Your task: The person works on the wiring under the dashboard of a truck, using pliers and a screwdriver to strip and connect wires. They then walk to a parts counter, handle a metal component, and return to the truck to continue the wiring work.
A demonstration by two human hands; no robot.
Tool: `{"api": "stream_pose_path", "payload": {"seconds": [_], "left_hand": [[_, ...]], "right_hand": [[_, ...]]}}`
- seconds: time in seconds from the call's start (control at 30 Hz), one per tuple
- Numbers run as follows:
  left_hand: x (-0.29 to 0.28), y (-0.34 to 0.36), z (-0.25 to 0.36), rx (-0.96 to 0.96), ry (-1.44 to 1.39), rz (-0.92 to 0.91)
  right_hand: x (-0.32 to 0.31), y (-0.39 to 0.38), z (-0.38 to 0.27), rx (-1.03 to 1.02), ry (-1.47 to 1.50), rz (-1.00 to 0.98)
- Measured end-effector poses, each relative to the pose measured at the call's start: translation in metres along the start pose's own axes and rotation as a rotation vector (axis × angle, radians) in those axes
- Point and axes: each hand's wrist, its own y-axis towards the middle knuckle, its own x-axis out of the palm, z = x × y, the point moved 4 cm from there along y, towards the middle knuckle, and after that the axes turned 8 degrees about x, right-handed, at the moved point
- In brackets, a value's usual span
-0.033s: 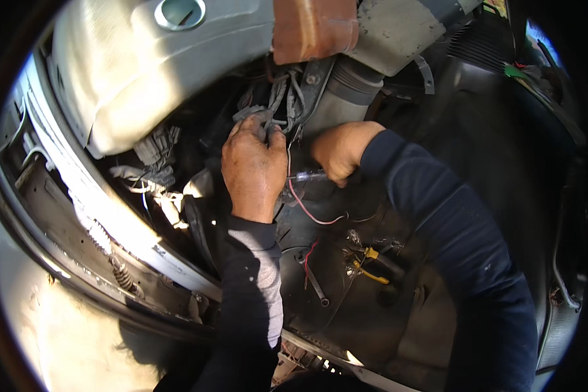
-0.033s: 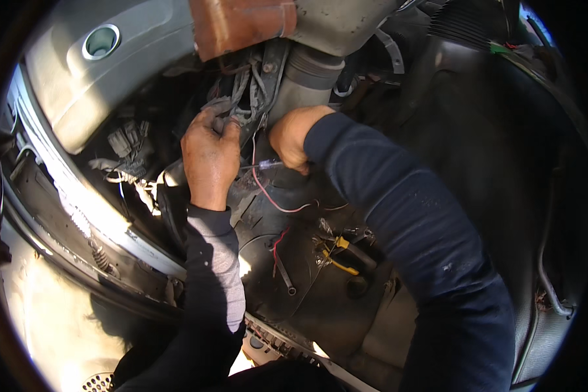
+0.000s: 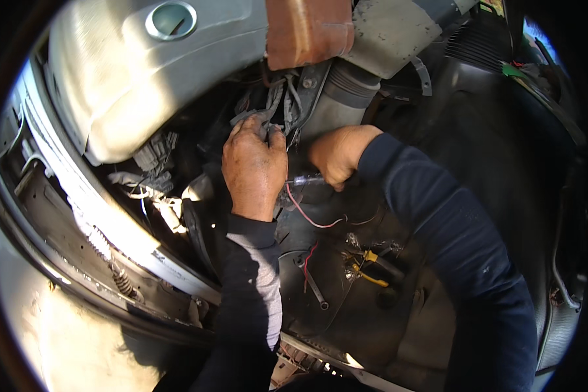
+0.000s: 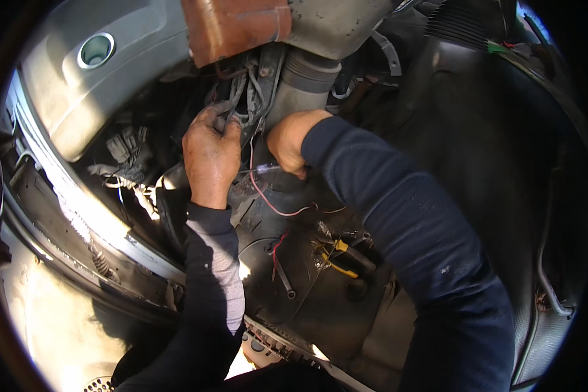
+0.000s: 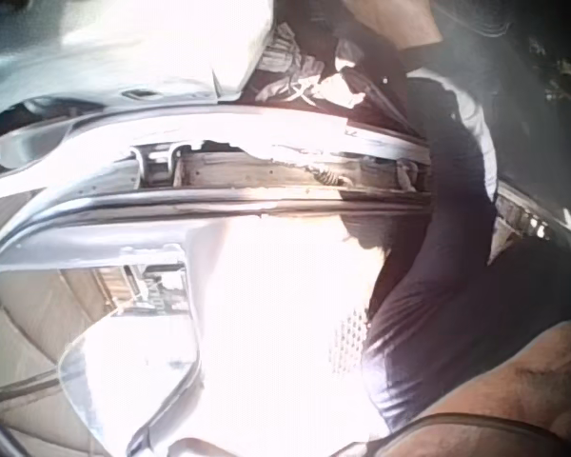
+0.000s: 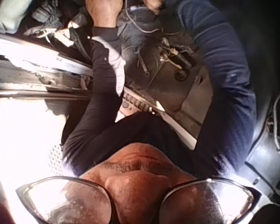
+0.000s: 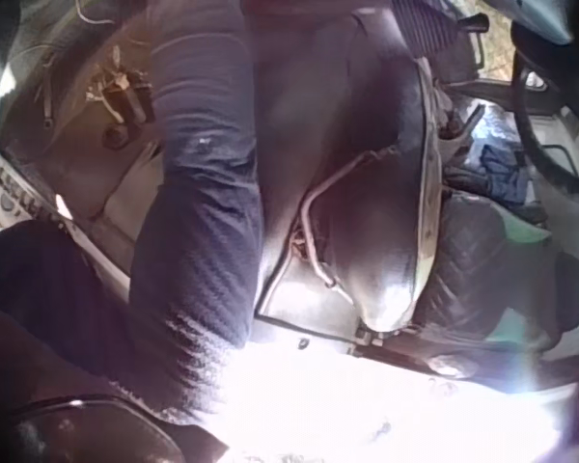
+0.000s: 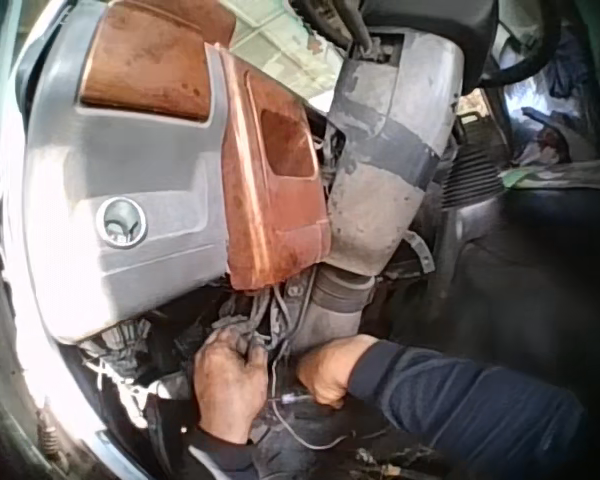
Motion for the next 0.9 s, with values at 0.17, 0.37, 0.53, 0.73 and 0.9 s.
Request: {"api": "stream_pose_path", "payload": {"seconds": [0.17,0.37,0.53,0.73,0.9], "left_hand": [[0.021,0.023,-0.023,-0.116,0.037,-0.126],[0.019,0.022,-0.075,-0.123,-0.838,-0.043],[0.02,-0.004,-0.086,-0.057,-0.622,0.135],[0.024,-0.046,-0.093,-0.25,-0.604,0.379],[0.025,-0.034,-0.103,-0.429,-0.821,0.166]], "right_hand": [[0.003,-0.001,0.008,-0.009,0.139,-0.017],[0.003,0.004,0.014,-0.093,0.109,0.012],[0.005,0.007,0.014,-0.089,0.154,0.022],[0.006,0.009,0.016,-0.092,0.17,0.031],[0.007,0.012,0.018,-0.097,0.166,0.001]]}}
